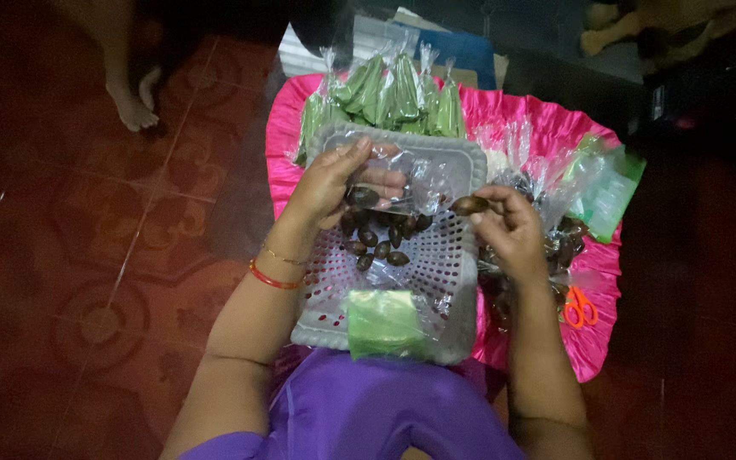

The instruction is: The person sits on the floor and packs dark oval fruits from a grey basket into small clear plastic bags. They fill each bag with a handful of fruit, tie the top closed, and place the finished bag into a larger pink basket.

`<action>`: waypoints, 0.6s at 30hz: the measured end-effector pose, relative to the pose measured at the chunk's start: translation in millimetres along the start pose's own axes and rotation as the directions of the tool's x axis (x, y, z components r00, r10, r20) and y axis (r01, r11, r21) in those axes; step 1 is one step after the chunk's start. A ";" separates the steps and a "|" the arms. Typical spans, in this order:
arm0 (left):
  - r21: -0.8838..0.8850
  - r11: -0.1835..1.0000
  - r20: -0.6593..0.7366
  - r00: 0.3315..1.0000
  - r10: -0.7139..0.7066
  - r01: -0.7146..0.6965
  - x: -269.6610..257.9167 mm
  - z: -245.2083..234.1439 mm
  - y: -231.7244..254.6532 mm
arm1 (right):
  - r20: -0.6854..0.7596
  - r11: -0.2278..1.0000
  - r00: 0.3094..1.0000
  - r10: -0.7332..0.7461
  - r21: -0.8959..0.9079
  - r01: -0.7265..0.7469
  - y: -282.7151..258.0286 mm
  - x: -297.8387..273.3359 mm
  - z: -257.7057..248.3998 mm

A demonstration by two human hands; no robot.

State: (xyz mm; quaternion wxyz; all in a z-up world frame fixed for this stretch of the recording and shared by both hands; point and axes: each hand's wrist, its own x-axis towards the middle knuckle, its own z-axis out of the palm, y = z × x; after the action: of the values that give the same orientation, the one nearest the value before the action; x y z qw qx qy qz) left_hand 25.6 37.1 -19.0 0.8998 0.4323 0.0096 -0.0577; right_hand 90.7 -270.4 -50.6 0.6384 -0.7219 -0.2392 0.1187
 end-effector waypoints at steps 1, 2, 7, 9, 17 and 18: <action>0.013 1.000 -0.017 1.000 -0.023 0.023 0.4 0.7 -0.1 | 0.003 0.994 0.998 -0.063 0.093 0.062 -1.5 -3.3 -1.1; 0.026 0.999 -0.034 0.998 -0.046 0.046 0.8 1.4 0.0 | 0.001 0.975 0.992 -0.126 0.185 0.123 -5.3 -5.1 -1.6; 0.012 0.995 -0.001 0.995 -0.104 0.104 0.3 7.5 -5.0 | 0.032 0.940 0.947 -0.319 -0.115 0.320 -27.0 -4.0 27.0; 0.040 0.992 -0.009 0.993 -0.118 0.119 0.3 9.3 -7.1 | 0.053 0.933 0.940 -0.337 -0.114 0.341 -29.7 -1.0 33.1; 0.010 0.988 0.066 0.985 -0.156 0.156 -0.4 17.6 -19.2 | 0.037 0.970 0.970 -0.240 0.060 0.238 1.8 5.2 39.9; -0.019 0.984 0.080 0.981 -0.175 0.177 -0.3 17.7 -20.6 | 0.028 0.961 0.964 -0.266 0.091 0.262 4.2 6.2 40.7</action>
State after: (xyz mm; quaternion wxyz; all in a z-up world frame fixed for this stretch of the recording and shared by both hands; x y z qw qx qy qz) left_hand 22.4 10.6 -23.9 0.8965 0.4154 0.0136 -0.1535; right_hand 77.4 -232.4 -60.3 0.6741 -0.6529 -0.3406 0.0570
